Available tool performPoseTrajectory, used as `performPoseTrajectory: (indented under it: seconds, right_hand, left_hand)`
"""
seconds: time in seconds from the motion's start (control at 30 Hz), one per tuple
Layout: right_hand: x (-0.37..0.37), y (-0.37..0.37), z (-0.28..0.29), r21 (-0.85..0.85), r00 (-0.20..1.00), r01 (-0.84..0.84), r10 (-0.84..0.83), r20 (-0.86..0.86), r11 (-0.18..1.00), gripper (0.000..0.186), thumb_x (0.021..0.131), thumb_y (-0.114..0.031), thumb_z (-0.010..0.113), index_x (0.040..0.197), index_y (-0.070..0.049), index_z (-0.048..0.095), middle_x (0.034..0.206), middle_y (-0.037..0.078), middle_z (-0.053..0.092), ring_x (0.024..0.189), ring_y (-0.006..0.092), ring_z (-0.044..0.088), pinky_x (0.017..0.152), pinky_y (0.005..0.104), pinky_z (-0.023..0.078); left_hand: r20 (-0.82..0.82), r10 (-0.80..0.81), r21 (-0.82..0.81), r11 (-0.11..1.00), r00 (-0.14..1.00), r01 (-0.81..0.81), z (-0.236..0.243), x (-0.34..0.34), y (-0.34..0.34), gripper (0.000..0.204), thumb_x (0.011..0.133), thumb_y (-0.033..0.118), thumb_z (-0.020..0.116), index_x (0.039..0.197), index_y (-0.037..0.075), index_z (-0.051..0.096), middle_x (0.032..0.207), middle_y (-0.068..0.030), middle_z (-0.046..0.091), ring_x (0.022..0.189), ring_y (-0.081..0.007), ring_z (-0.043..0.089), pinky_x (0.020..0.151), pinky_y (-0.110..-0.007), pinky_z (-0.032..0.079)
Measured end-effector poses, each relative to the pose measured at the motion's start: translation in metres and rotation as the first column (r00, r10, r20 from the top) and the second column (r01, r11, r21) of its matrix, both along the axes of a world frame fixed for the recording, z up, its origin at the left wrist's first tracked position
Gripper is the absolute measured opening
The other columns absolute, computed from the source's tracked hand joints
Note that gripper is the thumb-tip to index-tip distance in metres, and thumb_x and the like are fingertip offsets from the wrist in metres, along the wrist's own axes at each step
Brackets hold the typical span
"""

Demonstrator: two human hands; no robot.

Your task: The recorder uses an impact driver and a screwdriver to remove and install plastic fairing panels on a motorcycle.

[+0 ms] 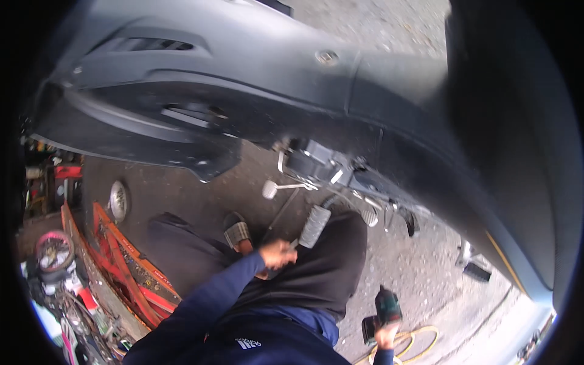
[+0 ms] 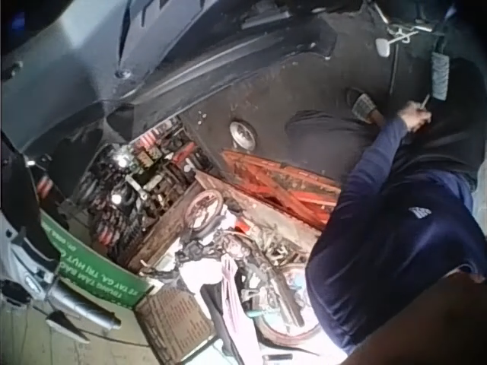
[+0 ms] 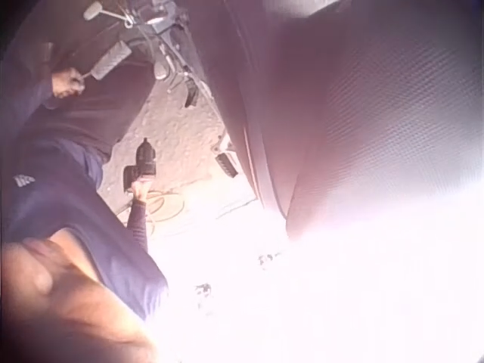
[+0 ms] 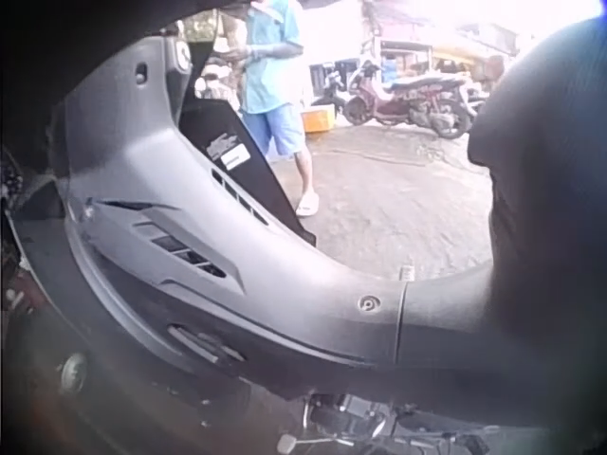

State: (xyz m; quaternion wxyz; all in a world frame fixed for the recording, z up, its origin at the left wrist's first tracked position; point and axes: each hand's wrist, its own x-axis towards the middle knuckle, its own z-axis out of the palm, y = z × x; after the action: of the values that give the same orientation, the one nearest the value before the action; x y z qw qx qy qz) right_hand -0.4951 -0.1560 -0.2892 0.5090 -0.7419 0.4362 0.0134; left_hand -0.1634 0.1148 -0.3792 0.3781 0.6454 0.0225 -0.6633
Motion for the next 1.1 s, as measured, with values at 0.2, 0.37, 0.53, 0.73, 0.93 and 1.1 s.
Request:
performPoseTrajectory:
  seconds: [0.2,0.37,0.53,0.73,0.93,1.1]
  right_hand:
    - [0.105,0.030,0.044,0.112,0.986,-0.025,0.005,0.169,0.993,0.025,0.068,-0.023,0.072,0.090,-0.013,0.068,0.076,0.005,0.067,0.066,0.0264,0.066,0.059,0.0394,0.053]
    - [0.244,0.051,0.131,-0.276,0.433,-0.656,0.650,0.625,0.703,0.044,0.074,-0.020,0.076,0.114,-0.007,0.063,0.102,0.008,0.068,0.088,0.0194,0.068,0.074,0.0311,0.055]
    - [0.299,0.074,0.123,0.380,0.598,-0.745,0.298,0.744,0.548,0.049,0.084,-0.032,0.064,0.128,-0.011,0.054,0.126,0.010,0.058,0.117,0.0281,0.054,0.093,0.0469,0.047]
    - [0.359,0.088,0.174,-0.416,0.281,-0.480,0.584,0.761,0.772,0.045,0.078,-0.012,0.072,0.120,-0.005,0.058,0.118,0.013,0.062,0.109,0.0254,0.059,0.089,0.0390,0.049]
    - [0.461,0.074,0.231,0.467,0.492,-0.702,-0.107,0.864,0.538,0.032,0.086,-0.026,0.064,0.104,0.000,0.057,0.075,0.004,0.055,0.059,0.0130,0.053,0.056,0.0289,0.045]
    - [0.535,0.054,0.263,0.582,0.545,-0.809,-0.265,0.795,0.082,0.039,0.092,-0.040,0.052,0.103,-0.002,0.053,0.068,0.001,0.044,0.056,0.0112,0.045,0.054,0.0289,0.041]
  left_hand:
    - [-0.272,0.677,-0.595,0.440,0.684,-0.672,0.192,0.023,-0.001,0.038,0.095,0.033,0.055,0.069,0.007,0.047,0.056,0.0022,0.042,0.046,-0.0106,0.040,0.044,-0.027,0.034]
    - [-0.643,0.706,-0.548,-0.153,0.297,-0.822,0.276,0.065,-0.057,0.029,0.101,0.033,0.041,0.082,0.012,0.046,0.059,0.0043,0.029,0.051,-0.0085,0.035,0.055,-0.026,0.035]
    - [-0.509,0.797,-0.748,-0.223,0.325,-0.624,0.349,0.090,-0.074,0.031,0.101,0.036,0.042,0.078,0.015,0.041,0.059,0.0058,0.028,0.048,-0.0070,0.031,0.052,-0.025,0.033]
    - [-0.353,0.836,-0.902,-0.185,0.420,-0.390,0.383,0.132,-0.080,0.030,0.100,0.038,0.045,0.081,0.014,0.040,0.064,0.0038,0.031,0.055,-0.0109,0.038,0.058,-0.030,0.039]
    - [-0.105,0.877,-0.972,0.009,0.469,-0.234,0.415,0.225,-0.105,0.027,0.098,0.033,0.050,0.104,0.007,0.051,0.087,-0.0054,0.055,0.085,-0.0220,0.058,0.079,-0.040,0.048]
    - [0.121,0.850,-0.980,0.184,0.513,-0.074,0.449,0.305,-0.077,0.035,0.098,0.028,0.048,0.123,0.003,0.049,0.111,-0.0152,0.062,0.105,-0.0297,0.061,0.089,-0.049,0.051]
